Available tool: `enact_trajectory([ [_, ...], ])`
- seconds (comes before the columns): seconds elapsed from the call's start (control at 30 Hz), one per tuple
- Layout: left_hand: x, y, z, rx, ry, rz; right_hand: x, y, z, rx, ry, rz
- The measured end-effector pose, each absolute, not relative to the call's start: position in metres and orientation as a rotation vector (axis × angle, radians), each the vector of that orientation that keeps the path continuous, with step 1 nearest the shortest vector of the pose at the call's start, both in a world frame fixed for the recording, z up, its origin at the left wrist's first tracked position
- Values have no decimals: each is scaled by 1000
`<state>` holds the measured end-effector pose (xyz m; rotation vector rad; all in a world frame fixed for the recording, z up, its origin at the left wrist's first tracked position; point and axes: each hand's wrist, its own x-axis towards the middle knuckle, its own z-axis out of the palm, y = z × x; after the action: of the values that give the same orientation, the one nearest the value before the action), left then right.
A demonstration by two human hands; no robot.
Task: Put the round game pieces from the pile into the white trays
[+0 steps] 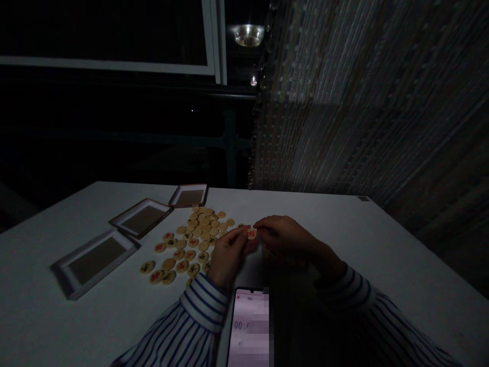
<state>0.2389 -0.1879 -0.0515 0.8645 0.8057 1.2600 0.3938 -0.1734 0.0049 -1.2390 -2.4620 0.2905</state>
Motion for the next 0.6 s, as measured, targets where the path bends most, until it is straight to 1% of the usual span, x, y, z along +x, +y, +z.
enact_trajectory([
  [0.37, 238, -187, -53, 854, 830, 1286, 389, -176, -1, -1224, -2495, 161],
  [0.6, 238, -188, -52, 843, 824, 1309, 389, -176, -1, -1138, -2488, 100],
])
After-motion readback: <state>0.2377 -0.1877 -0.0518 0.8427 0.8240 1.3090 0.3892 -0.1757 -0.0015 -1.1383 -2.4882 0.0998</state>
